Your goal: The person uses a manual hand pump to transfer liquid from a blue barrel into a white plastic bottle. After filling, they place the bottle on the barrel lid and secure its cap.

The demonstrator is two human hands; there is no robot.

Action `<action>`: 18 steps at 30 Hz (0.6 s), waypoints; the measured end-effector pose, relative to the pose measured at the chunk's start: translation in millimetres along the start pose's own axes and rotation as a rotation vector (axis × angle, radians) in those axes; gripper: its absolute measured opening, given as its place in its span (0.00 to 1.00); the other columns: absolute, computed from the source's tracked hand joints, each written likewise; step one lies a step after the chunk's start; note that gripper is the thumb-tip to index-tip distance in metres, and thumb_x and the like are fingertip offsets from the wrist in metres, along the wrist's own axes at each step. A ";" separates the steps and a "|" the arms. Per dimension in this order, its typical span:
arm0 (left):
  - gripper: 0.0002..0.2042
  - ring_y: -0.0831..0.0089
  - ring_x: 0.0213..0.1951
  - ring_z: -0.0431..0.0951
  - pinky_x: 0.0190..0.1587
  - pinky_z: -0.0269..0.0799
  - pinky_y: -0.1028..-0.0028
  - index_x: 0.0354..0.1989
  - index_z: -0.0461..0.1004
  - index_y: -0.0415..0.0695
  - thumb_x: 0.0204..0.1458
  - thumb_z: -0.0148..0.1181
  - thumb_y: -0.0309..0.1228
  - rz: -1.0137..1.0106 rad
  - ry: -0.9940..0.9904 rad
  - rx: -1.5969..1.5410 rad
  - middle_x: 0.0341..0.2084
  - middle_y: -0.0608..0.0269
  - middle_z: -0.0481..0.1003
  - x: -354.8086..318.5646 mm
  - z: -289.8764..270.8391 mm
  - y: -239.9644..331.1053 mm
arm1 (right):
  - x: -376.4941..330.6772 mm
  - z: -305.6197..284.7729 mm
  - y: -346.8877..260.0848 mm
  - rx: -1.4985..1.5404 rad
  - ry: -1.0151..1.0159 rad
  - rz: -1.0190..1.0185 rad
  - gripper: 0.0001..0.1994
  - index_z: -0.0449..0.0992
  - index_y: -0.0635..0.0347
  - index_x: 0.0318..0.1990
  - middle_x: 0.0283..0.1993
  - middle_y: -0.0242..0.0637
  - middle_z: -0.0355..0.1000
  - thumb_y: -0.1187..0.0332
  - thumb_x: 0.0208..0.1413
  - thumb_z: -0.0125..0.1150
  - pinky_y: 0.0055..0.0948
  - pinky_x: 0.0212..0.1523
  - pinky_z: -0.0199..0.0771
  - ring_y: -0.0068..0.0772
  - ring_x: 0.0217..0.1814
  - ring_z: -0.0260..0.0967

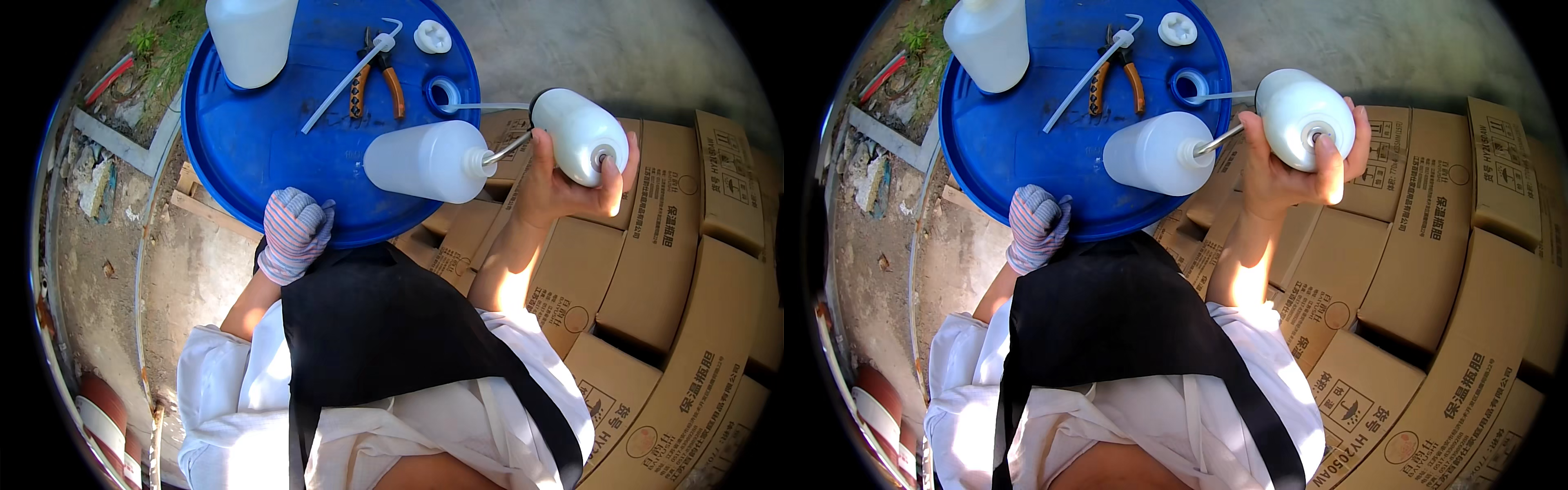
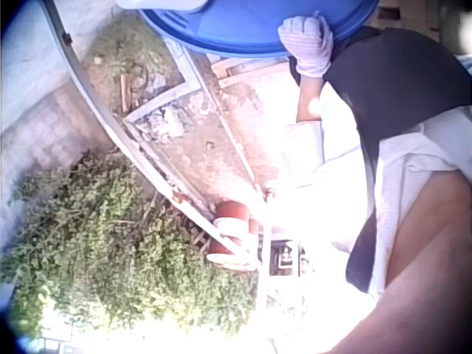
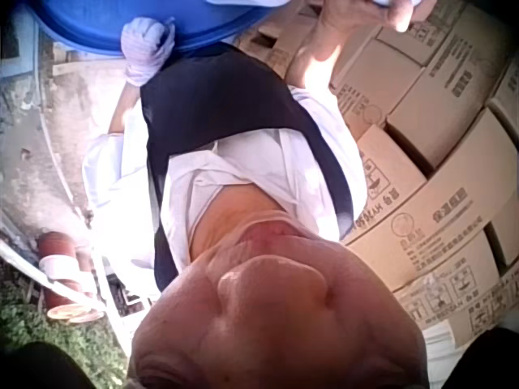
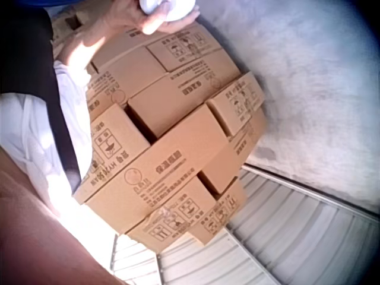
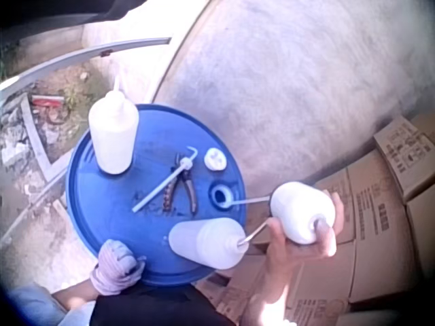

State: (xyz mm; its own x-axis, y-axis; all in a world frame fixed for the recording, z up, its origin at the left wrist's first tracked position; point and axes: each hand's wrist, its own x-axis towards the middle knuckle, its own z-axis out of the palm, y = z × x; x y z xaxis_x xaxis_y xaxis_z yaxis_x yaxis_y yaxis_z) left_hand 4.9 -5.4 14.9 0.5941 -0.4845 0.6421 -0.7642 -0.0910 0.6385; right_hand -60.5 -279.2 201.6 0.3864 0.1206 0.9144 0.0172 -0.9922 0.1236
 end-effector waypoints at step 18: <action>0.14 0.59 0.23 0.71 0.27 0.65 0.62 0.15 0.66 0.48 0.35 0.68 0.19 -0.015 -0.005 -0.001 0.17 0.60 0.69 -0.3 1.2 0.2 | 0.8 -3.2 4.8 -0.025 0.003 -0.062 0.41 0.55 0.44 0.55 0.62 0.59 0.53 0.59 0.38 0.82 0.52 0.53 0.78 0.61 0.59 0.61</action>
State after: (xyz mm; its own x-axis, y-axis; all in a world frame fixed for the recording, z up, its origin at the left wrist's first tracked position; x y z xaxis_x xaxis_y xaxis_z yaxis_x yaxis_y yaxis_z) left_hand 4.3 -6.3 14.3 0.6040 -0.4873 0.6306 -0.7553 -0.0977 0.6480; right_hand -63.1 -283.8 204.2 0.3826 0.1821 0.9058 0.0177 -0.9816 0.1899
